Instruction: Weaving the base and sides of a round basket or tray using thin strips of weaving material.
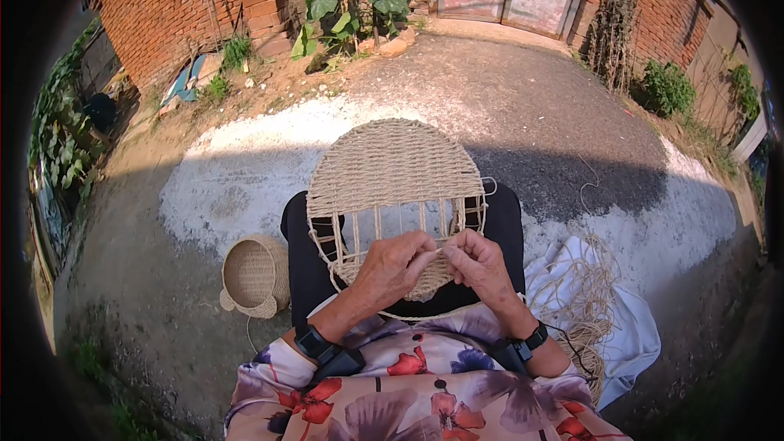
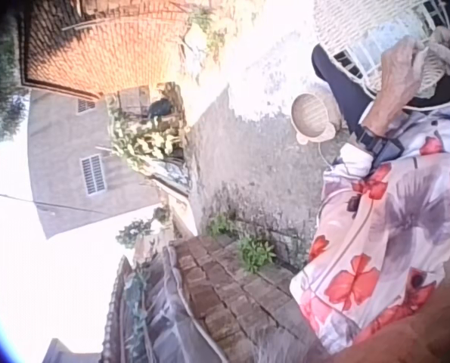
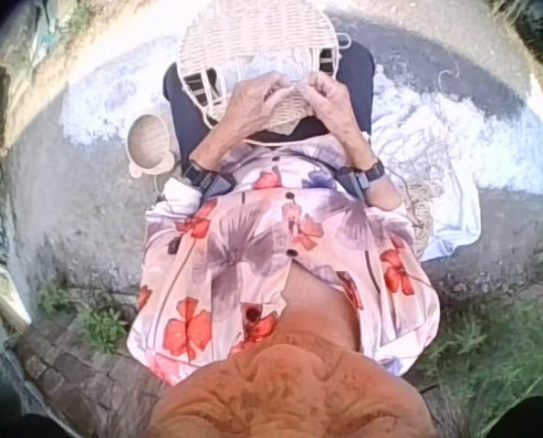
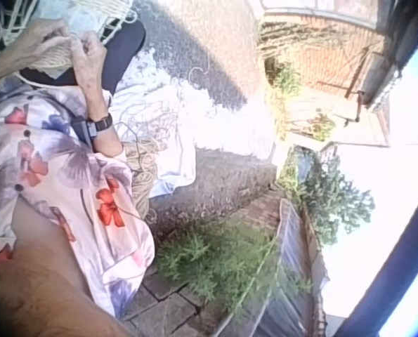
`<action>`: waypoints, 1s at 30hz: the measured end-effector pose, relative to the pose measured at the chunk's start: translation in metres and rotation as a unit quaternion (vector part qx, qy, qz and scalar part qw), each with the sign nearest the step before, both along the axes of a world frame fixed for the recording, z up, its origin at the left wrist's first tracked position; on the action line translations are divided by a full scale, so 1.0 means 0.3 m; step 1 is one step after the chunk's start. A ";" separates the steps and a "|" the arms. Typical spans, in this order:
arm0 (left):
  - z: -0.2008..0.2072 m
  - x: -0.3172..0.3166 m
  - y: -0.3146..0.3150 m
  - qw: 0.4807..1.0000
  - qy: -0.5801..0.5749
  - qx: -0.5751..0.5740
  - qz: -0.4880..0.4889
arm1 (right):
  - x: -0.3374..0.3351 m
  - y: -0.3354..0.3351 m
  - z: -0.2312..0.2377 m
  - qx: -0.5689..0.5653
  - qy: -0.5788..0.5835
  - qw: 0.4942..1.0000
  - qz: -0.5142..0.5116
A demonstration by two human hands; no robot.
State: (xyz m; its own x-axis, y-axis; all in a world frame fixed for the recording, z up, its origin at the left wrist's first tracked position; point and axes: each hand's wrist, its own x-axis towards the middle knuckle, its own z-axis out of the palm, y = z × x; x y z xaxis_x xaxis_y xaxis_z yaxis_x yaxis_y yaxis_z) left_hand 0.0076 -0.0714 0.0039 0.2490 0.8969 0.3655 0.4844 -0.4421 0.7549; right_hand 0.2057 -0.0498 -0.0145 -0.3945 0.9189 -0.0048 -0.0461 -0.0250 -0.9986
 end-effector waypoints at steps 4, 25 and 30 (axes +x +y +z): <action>-0.011 -0.003 0.009 0.997 0.034 0.072 -0.001 | -0.015 0.004 0.011 -0.015 -0.010 1.000 -0.007; -0.004 -0.048 0.014 0.972 -0.154 -0.142 0.111 | -0.029 0.012 0.048 0.078 -0.083 0.993 -0.043; -0.028 -0.123 -0.005 0.944 -0.262 -0.166 0.114 | -0.010 0.028 0.043 0.221 -0.162 0.961 -0.039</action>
State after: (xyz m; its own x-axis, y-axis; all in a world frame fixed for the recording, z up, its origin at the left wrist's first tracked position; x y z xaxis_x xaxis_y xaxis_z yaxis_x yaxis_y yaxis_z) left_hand -0.0292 -0.0730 -0.0044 -0.1017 0.9921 0.0740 0.0602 -0.0681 0.9959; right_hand 0.2028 -0.0415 -0.0018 -0.3679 0.8864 0.2809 0.2847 0.3949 -0.8735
